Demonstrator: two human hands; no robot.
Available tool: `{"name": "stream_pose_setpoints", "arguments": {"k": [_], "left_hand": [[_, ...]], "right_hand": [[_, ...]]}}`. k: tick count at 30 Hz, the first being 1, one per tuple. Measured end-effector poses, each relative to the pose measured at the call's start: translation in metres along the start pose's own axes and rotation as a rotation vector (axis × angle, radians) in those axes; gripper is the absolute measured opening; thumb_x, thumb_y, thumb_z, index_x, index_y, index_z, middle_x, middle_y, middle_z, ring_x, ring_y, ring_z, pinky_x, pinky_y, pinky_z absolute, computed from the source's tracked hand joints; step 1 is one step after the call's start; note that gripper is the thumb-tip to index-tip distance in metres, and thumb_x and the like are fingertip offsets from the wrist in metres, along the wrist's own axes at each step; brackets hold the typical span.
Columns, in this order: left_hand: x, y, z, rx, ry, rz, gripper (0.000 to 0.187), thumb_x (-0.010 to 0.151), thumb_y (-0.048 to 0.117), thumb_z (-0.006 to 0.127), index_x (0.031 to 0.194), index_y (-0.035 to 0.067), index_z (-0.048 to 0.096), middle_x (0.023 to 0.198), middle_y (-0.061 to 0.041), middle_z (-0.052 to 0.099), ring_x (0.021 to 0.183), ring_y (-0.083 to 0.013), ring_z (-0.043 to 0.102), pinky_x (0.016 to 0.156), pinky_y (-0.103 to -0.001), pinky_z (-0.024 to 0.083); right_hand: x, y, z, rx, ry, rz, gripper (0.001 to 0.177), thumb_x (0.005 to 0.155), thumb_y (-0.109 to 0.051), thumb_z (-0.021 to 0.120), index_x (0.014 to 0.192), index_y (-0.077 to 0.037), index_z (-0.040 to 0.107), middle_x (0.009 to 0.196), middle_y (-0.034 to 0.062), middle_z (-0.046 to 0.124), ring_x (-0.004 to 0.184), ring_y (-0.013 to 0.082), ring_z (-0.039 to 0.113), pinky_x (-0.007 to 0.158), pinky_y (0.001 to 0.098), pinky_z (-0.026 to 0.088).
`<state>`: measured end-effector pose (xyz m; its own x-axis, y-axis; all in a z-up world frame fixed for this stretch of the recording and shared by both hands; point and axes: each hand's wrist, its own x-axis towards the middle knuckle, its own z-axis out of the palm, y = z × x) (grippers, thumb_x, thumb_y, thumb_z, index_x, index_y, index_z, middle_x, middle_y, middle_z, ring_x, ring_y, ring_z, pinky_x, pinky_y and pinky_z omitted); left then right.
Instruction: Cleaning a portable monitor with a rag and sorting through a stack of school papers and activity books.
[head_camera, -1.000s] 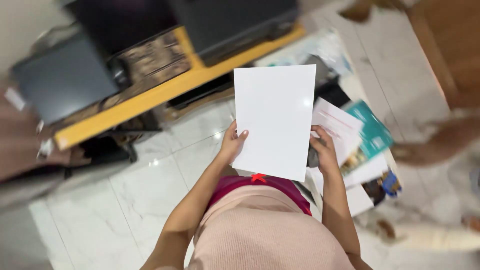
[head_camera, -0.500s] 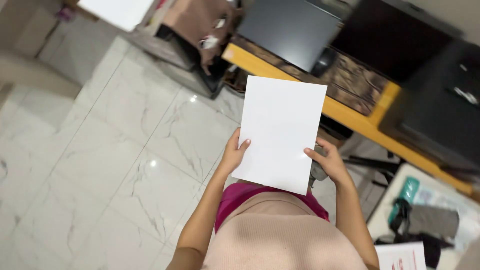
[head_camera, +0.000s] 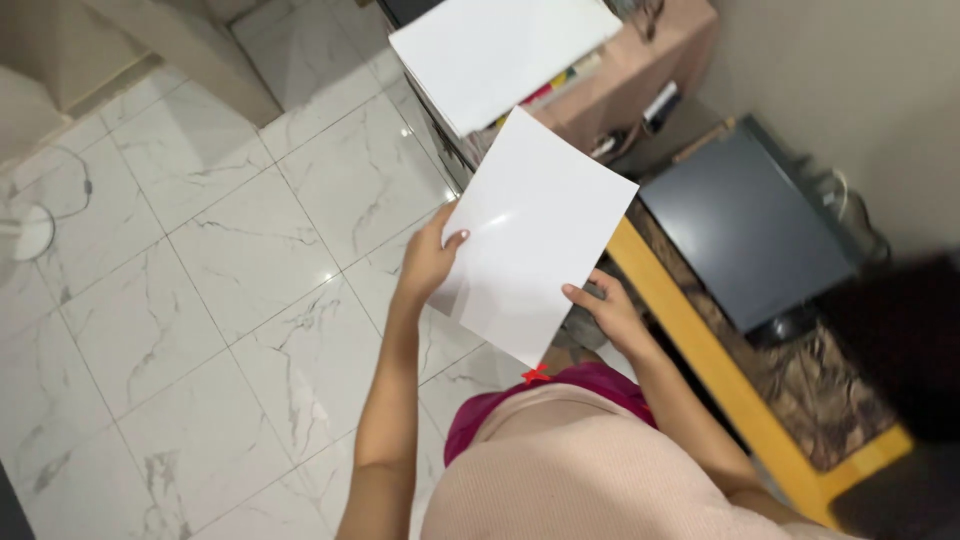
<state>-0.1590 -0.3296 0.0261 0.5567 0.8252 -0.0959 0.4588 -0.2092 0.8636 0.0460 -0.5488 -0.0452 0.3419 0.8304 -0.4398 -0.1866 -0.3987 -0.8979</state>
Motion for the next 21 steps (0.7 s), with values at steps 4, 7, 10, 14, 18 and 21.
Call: {"name": "stream_pose_setpoints", "arguments": {"k": [4, 7, 10, 14, 18, 21], "left_hand": [[0.100, 0.015, -0.025, 0.160, 0.020, -0.112, 0.052, 0.096, 0.017, 0.066, 0.146, 0.018, 0.053, 0.119, -0.019, 0.073, 0.106, -0.0360, 0.069, 0.092, -0.042, 0.050], [0.153, 0.037, -0.038, 0.206, 0.049, 0.053, 0.051, 0.095, 0.014, 0.067, 0.145, 0.017, 0.054, 0.120, -0.017, 0.073, 0.106, -0.0346, 0.068, 0.090, -0.043, 0.051], [0.203, 0.058, -0.048, 0.206, 0.015, 0.043, 0.052, 0.094, 0.012, 0.065, 0.145, 0.020, 0.055, 0.110, -0.014, 0.075, 0.101, -0.0300, 0.071, 0.088, -0.042, 0.053], [0.272, 0.059, -0.052, 0.247, -0.068, -0.035, 0.051, 0.099, 0.013, 0.062, 0.148, 0.023, 0.054, 0.092, -0.013, 0.076, 0.093, -0.0260, 0.075, 0.088, -0.040, 0.055], [0.323, 0.023, -0.047, 0.325, -0.136, 0.123, 0.051, 0.091, 0.014, 0.072, 0.141, 0.019, 0.059, 0.096, -0.016, 0.075, 0.094, -0.0306, 0.070, 0.087, -0.043, 0.052], [0.373, 0.017, -0.047, 0.285, -0.086, 0.302, 0.048, 0.094, 0.010, 0.072, 0.140, 0.014, 0.059, 0.111, -0.016, 0.073, 0.096, -0.0318, 0.068, 0.088, -0.043, 0.051]], "right_hand": [[0.083, -0.061, 0.005, 0.125, 0.005, 0.001, 0.044, 0.090, -0.025, 0.074, 0.124, 0.001, 0.067, 0.114, 0.0113, 0.074, 0.106, 0.0189, 0.068, 0.096, 0.0328, 0.053], [0.128, -0.084, 0.004, 0.118, 0.054, -0.010, 0.042, 0.091, -0.025, 0.073, 0.123, 0.002, 0.068, 0.113, 0.0114, 0.074, 0.106, 0.0189, 0.068, 0.095, 0.0321, 0.053], [0.171, -0.100, 0.005, 0.107, 0.100, -0.027, 0.040, 0.092, -0.025, 0.073, 0.121, 0.002, 0.069, 0.113, 0.0121, 0.073, 0.106, 0.0193, 0.067, 0.094, 0.0325, 0.052], [0.218, -0.098, 0.007, 0.100, 0.172, -0.053, 0.038, 0.093, -0.024, 0.074, 0.119, 0.002, 0.070, 0.118, 0.0135, 0.071, 0.110, 0.0198, 0.063, 0.096, 0.0341, 0.048], [0.257, -0.096, 0.016, 0.061, 0.285, -0.093, 0.038, 0.092, -0.024, 0.074, 0.122, -0.002, 0.067, 0.124, 0.0111, 0.069, 0.116, 0.0172, 0.060, 0.099, 0.0311, 0.046], [0.281, -0.105, 0.021, 0.019, 0.388, -0.045, 0.039, 0.093, -0.027, 0.074, 0.120, -0.003, 0.058, 0.122, 0.0146, 0.065, 0.115, 0.0205, 0.059, 0.097, 0.0327, 0.049]]}}
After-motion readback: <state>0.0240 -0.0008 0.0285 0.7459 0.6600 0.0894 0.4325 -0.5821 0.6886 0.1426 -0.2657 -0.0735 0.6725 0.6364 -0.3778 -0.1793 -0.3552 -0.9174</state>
